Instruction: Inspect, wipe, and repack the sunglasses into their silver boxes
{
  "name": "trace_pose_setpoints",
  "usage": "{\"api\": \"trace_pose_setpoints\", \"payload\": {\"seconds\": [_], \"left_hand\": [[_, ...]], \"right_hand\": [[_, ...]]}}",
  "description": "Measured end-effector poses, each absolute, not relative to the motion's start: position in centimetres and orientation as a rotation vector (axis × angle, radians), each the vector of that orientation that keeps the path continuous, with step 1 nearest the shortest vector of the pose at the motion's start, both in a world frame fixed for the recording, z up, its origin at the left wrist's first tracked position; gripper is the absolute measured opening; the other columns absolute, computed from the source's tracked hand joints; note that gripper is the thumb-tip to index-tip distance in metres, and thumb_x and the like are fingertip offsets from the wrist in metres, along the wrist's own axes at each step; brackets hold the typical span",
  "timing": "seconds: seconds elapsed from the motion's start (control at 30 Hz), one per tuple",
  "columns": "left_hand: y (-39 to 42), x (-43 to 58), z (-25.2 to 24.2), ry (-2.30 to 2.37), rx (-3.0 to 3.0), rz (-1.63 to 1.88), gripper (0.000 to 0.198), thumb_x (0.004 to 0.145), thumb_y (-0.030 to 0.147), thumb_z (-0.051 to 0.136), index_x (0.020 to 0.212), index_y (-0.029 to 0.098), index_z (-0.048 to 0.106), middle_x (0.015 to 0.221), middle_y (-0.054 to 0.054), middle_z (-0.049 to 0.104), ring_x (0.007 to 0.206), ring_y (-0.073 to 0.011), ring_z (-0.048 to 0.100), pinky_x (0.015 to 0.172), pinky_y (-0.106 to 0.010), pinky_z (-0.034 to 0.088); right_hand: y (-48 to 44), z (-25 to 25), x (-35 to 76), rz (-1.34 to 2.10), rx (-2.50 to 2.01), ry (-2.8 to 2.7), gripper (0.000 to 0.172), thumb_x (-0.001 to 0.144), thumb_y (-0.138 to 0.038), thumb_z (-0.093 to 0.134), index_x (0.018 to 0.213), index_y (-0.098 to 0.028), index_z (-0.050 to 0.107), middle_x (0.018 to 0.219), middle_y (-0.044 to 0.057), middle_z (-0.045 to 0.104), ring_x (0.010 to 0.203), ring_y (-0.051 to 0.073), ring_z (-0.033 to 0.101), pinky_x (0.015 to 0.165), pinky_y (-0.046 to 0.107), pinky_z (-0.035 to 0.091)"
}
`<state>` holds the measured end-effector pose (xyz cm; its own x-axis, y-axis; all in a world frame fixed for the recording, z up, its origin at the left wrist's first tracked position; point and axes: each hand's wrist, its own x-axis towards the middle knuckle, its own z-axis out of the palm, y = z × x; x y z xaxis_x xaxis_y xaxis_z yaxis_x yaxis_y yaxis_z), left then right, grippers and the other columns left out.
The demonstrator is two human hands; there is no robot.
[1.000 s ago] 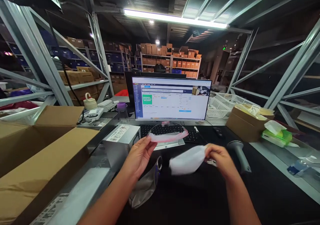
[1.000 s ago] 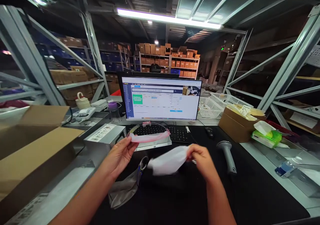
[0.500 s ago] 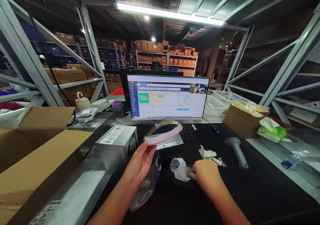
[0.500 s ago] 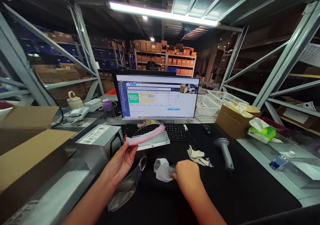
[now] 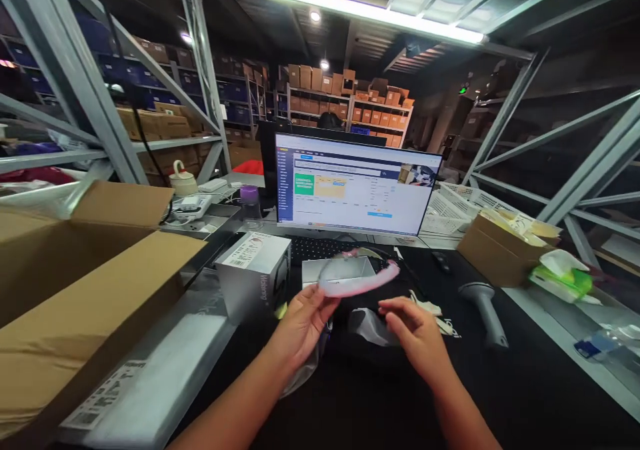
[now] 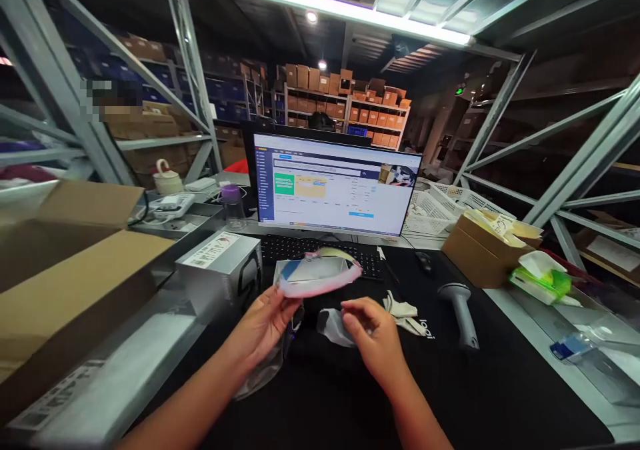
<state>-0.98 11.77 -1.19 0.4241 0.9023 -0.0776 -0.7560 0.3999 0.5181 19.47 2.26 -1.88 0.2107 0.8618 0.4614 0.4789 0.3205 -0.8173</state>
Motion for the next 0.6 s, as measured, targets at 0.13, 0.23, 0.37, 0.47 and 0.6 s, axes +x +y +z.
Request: {"api": "trace_pose_setpoints", "payload": {"seconds": [0.13, 0.23, 0.37, 0.47, 0.6], "left_hand": [[10.5, -0.2, -1.9, 0.304, 0.539, 0.979, 0.039, 0.06, 0.022, 0.095, 0.088, 0.006, 0.073, 0.089, -0.009, 0.074, 0.08, -0.0151, 0.07, 0.078, -0.024, 0.061], [9.9, -0.2, -2.1, 0.265, 0.582, 0.951, 0.04, 0.06, 0.028, 0.096, 0.086, 0.007, 0.072, 0.09, -0.009, 0.073, 0.083, -0.014, 0.069, 0.083, -0.023, 0.058], [9.5, -0.5, -1.9, 0.224, 0.616, 0.934, 0.039, 0.064, 0.034, 0.094, 0.083, 0.01, 0.068, 0.095, -0.01, 0.07, 0.083, -0.0162, 0.068, 0.079, -0.028, 0.058], [9.5, -0.8, -1.5, 0.198, 0.628, 0.97, 0.04, 0.063, 0.03, 0.094, 0.085, 0.013, 0.066, 0.097, -0.006, 0.066, 0.088, -0.0174, 0.068, 0.087, -0.031, 0.056], [10.1, -1.4, -1.1, 0.197, 0.641, 1.019, 0.037, 0.069, 0.034, 0.091, 0.09, 0.015, 0.066, 0.087, 0.0, 0.059, 0.072, -0.0075, 0.062, 0.08, -0.024, 0.054]], "right_hand": [[2.4, -2.8, 17.6, 0.776, -1.169, -1.175, 0.04, 0.091, -0.054, 0.065, 0.115, -0.022, 0.068, 0.086, 0.006, 0.072, 0.063, 0.015, 0.061, 0.056, 0.025, 0.051], [2.9, -3.3, 18.0, 0.893, -1.02, -0.868, 0.043, 0.083, -0.057, 0.074, 0.103, -0.02, 0.07, 0.077, 0.004, 0.07, 0.064, 0.015, 0.062, 0.052, 0.022, 0.049], [3.5, -3.5, 19.4, 1.051, -0.946, -0.667, 0.042, 0.071, -0.054, 0.085, 0.087, -0.019, 0.069, 0.063, 0.001, 0.062, 0.056, 0.014, 0.058, 0.048, 0.021, 0.046], [3.6, -3.2, 19.9, 1.127, -0.992, -0.618, 0.042, 0.073, -0.055, 0.083, 0.087, -0.019, 0.068, 0.055, -0.003, 0.051, 0.042, 0.007, 0.039, 0.042, 0.019, 0.035], [2.9, -2.6, 20.3, 1.21, -1.057, -0.74, 0.039, 0.083, -0.058, 0.073, 0.089, -0.019, 0.069, 0.049, -0.007, 0.034, 0.041, 0.006, 0.022, 0.04, 0.02, 0.022]]}}
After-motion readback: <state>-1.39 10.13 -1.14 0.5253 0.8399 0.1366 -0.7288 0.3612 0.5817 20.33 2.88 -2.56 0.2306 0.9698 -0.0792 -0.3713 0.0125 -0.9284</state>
